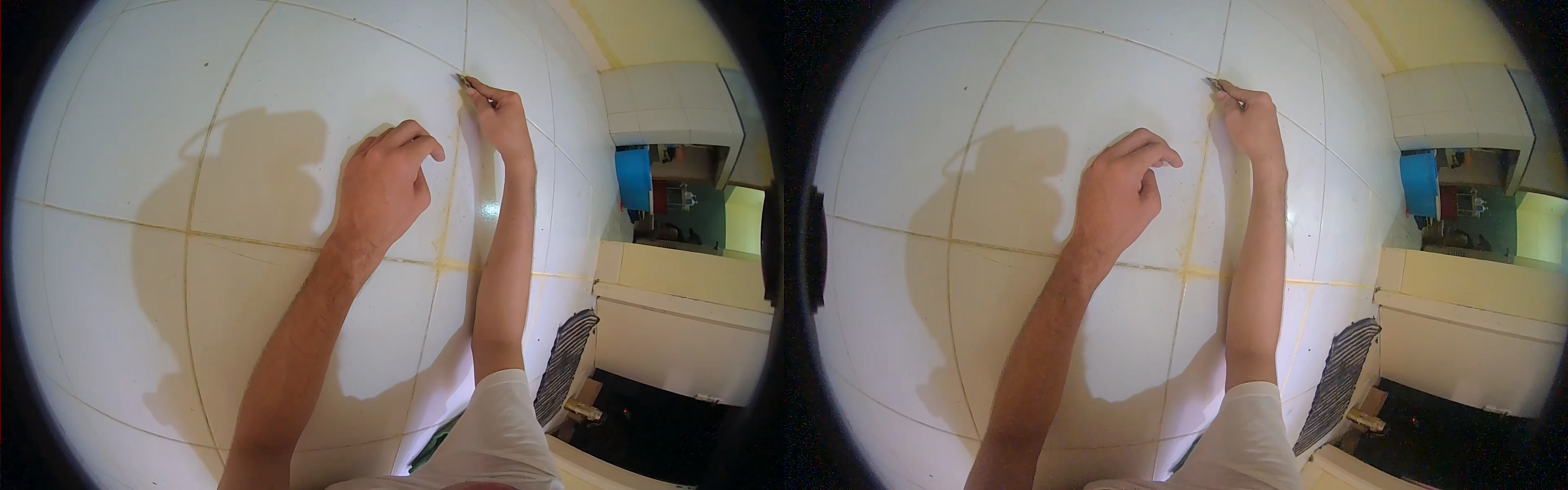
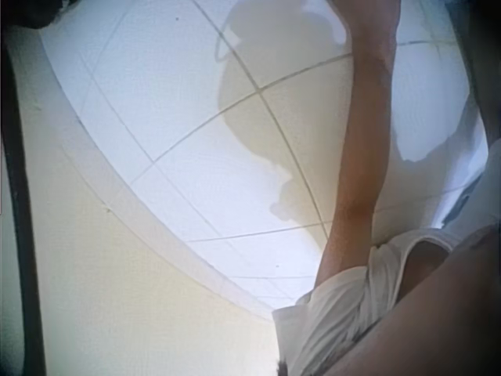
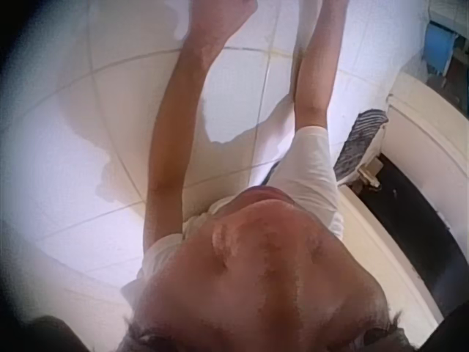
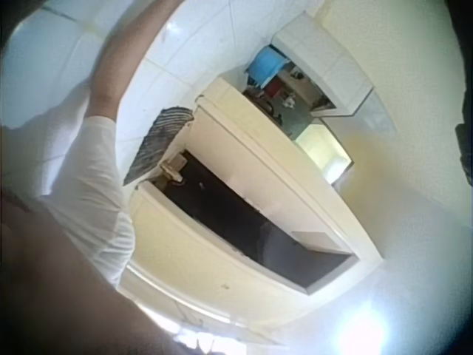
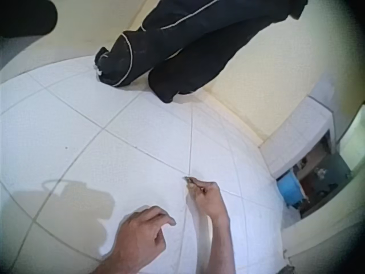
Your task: The person scrapes grout from between floor tiles using a small hand tool. They use one hand to hold and guide the tool along the tile lines while the other hand rests on the floor.
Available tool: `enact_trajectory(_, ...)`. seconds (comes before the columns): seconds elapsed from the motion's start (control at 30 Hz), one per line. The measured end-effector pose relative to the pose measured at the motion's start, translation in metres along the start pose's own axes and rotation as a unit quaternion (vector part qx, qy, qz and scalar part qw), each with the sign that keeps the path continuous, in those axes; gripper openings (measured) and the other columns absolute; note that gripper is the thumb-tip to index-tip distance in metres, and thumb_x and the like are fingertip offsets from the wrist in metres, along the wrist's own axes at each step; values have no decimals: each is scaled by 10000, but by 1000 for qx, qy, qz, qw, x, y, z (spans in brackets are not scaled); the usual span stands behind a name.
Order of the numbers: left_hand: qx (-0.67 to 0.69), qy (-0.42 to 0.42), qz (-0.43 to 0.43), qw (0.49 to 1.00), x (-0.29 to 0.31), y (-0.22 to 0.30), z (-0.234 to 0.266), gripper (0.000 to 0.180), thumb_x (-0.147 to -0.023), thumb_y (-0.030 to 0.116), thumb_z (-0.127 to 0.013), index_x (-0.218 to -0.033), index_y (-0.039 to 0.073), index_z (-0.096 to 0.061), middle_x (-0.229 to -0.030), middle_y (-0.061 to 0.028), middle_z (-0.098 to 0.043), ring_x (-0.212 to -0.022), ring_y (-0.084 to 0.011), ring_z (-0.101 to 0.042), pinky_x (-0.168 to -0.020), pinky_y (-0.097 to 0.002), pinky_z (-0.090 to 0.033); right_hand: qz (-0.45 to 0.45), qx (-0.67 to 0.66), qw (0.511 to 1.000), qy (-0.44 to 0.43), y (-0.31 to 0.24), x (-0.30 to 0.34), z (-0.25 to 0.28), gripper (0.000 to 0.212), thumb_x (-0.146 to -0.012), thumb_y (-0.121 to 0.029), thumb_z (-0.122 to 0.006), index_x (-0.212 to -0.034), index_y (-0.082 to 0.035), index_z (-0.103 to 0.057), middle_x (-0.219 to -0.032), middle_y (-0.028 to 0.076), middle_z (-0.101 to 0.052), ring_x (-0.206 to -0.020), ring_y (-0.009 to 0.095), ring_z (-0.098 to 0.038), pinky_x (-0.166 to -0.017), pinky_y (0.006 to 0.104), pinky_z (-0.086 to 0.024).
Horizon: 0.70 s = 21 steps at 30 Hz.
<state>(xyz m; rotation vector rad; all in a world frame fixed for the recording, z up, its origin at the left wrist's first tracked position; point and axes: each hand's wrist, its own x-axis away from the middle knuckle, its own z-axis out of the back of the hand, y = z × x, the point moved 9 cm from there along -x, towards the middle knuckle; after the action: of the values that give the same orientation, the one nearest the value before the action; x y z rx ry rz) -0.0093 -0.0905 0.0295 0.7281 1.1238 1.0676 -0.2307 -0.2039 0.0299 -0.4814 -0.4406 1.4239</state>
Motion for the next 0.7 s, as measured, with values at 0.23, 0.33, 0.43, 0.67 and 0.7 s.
enact_trajectory(0.23, -8, 5, -2, 1000, 2, -1, 6, 346, -817, -186, -562, -978, 55, -749, -1015, -58, -720, -840, -301, -683, -736, -410, -555, -40, 18, 995, -89, -13, 10, 4, 382, -1035, -237, -679, -1336, -14, -758, -1154, 272, -796, -1051, 291, -771, -956, 365, -569)
enact_trajectory(0.33, 7, 11, 2, 1000, 1, 1, 4, 343, -811, -184, -568, -974, 58, -749, -1012, -57, -719, -842, -302, -681, -736, -419, -551, -3, 21, 1000, 3, -5, 0, 1, 393, -1042, -257, -691, -1336, -7, -764, -1063, 182, -789, -930, 191, -680, -849, 327, -548)
enact_trajectory(0.43, 1, -3, 7, 1000, -1, 3, 2, 343, -809, -184, -570, -972, 59, -749, -1013, -56, -719, -844, -304, -679, -737, -424, -548, 11, 34, 998, 42, -4, -6, 3, 405, -1025, -267, -704, -1323, -1, -770, -1121, 231, -792, -1019, 248, -731, -908, 360, -564)
enact_trajectory(0.67, 3, 4, 3, 1000, 2, -2, 5, 342, -808, -185, -573, -972, 59, -749, -1007, -56, -718, -846, -305, -679, -736, -423, -548, -164, 10, 983, -79, -6, 9, 3, 415, -1031, -277, -680, -1328, 1, -765, -952, 194, -782, -835, 269, -718, -779, 396, -557)
enact_trajectory(0.7, 3, 8, -3, 1000, 1, 0, 6, 343, -808, -184, -574, -974, 59, -749, -1007, -55, -718, -848, -306, -679, -737, -423, -549, -140, -3, 988, -58, -4, 4, 4, 416, -1034, -279, -676, -1329, 0, -765, -873, 162, -760, -751, 243, -681, -707, 390, -537)
